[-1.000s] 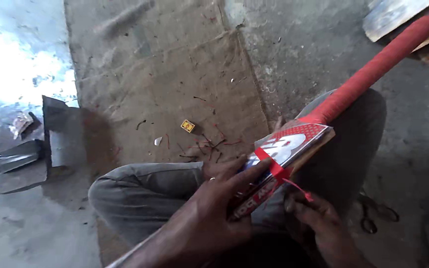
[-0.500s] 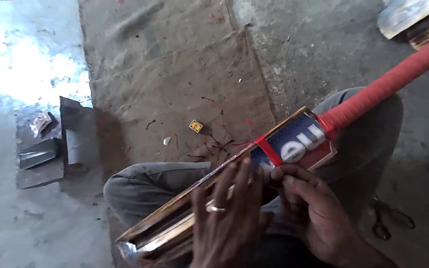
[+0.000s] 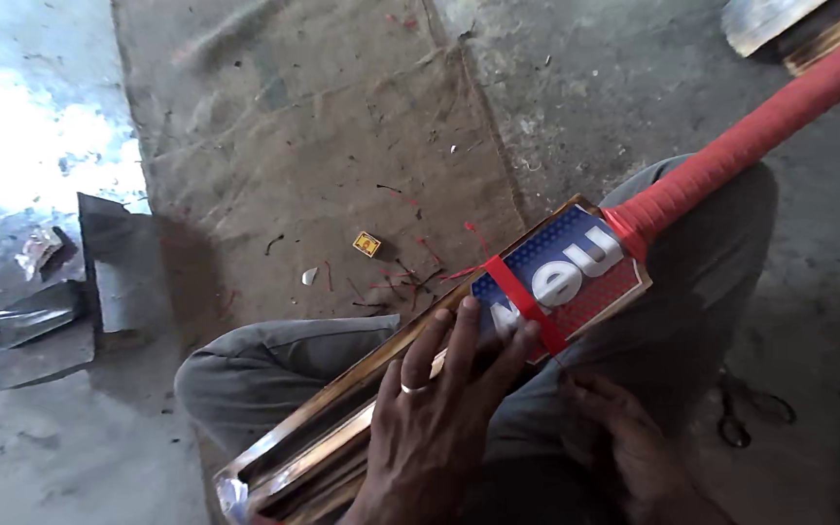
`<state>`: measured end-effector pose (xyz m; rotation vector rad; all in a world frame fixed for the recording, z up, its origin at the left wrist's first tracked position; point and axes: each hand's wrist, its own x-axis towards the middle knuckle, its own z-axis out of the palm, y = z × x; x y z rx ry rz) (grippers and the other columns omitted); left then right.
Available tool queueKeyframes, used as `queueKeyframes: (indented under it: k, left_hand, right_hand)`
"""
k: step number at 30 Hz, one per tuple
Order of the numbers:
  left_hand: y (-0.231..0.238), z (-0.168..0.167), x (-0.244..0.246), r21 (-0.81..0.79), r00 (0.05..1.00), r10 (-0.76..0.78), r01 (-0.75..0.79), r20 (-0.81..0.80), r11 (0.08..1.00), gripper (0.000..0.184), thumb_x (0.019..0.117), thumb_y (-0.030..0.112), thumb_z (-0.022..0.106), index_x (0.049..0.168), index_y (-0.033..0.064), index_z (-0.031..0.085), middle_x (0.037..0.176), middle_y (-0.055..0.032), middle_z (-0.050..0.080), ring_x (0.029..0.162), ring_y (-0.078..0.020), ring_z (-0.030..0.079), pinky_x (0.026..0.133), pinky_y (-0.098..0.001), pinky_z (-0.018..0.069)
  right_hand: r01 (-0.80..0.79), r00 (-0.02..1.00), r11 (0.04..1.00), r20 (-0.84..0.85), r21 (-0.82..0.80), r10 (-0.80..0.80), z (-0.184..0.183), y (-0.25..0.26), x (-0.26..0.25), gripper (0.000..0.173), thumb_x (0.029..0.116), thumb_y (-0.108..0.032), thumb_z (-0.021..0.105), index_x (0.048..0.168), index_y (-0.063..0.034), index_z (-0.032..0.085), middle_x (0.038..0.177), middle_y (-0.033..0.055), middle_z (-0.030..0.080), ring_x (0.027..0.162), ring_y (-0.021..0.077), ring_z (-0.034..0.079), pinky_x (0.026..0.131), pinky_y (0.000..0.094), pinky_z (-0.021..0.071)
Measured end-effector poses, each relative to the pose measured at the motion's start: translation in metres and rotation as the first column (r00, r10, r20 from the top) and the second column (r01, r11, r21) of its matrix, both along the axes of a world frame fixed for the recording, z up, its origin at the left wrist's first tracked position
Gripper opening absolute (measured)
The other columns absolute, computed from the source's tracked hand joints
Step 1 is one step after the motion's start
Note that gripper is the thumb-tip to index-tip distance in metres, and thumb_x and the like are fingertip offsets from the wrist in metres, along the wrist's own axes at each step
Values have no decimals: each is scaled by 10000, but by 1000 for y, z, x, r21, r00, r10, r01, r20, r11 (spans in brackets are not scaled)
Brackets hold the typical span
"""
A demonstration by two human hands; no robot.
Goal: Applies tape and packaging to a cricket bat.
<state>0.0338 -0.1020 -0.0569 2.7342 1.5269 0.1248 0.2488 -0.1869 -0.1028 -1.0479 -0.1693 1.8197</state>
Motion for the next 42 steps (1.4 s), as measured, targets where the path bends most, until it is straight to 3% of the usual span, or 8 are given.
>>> queueKeyframes:
  k: [8, 14, 17, 19, 21, 26, 38, 42]
  left_hand:
    - [32, 40, -16, -363, 963, -29, 129, 268, 923, 734, 873, 334, 689, 1496, 574, 385, 1574, 28, 425, 1298, -256, 540, 781, -489, 580]
    - [66, 38, -39, -838, 797, 333, 359, 505, 411, 803, 903, 228, 781, 1565, 448, 383, 1451, 108, 562, 1054, -106, 682, 841, -347, 639]
    - [56, 40, -36, -524, 925, 172, 34, 339, 851, 587, 982, 386, 641, 1529, 440, 435, 1472, 159, 535, 1196, -74, 611, 897, -428, 581]
    - [31, 26, -17, -188, 976, 138, -106, 169, 976, 609, 950, 438, 654, 1524, 343, 475, 1578, -10, 448, 1387, -291, 483, 978, -609, 470]
    - [5, -1, 6, -65, 983, 183, -183, -17, 981, 819, 859, 602, 686, 1573, 321, 399, 1678, -70, 286, 1495, -367, 341, 1036, -703, 369]
    - [2, -26, 16, -136, 984, 176, -172, 16, 976, 979, 829, 462, 749, 1642, 249, 247, 1724, -107, 109, 1560, -352, 184, 1081, -632, 384]
    - [28, 2, -3, -354, 989, 59, -8, 135, 935, 800, 844, 488, 693, 1512, 639, 280, 1711, -17, 187, 1492, -355, 323, 941, -618, 465]
    - [44, 40, -20, -746, 922, 176, 155, 344, 647, 929, 798, 354, 784, 1541, 594, 281, 1624, 140, 341, 1293, -115, 552, 901, -532, 566]
  right_hand:
    - [-70, 998, 964, 17, 256, 68, 24, 16, -2, 191, 1062, -175, 535, 1122, -85, 692, 719, -20, 530, 556, 44, 467, 510, 215, 436]
    - [-65, 995, 977, 87, 204, 48, 30, 45, -14, 179, 1036, -179, 569, 1100, -111, 721, 693, -5, 540, 522, 34, 451, 479, 194, 412]
    - [-95, 991, 978, 112, 187, 75, 17, 61, -20, 219, 1056, -221, 546, 1162, -127, 712, 713, 25, 544, 519, 55, 433, 478, 208, 400]
    - [-107, 986, 985, 141, 136, 88, 17, 66, -23, 222, 1050, -227, 544, 1168, -138, 710, 669, 9, 475, 505, 63, 402, 468, 212, 369]
    - [-116, 979, 990, 178, 74, 102, 17, 65, -21, 217, 1037, -223, 549, 1155, -153, 718, 651, -1, 455, 498, 63, 396, 460, 211, 361]
    - [-58, 965, 998, 255, -22, 61, 3, 26, -4, 211, 1025, -189, 555, 1129, -121, 726, 638, -18, 439, 491, 64, 389, 448, 215, 359]
    - [-43, 988, 994, 153, 98, 28, 11, 16, 0, 175, 1031, -164, 561, 1083, -112, 719, 675, -24, 505, 502, 35, 420, 456, 201, 389]
    - [-94, 991, 967, 119, 238, 67, 32, 27, -3, 169, 1044, -162, 545, 1063, -128, 710, 724, -38, 558, 549, 18, 477, 501, 190, 440]
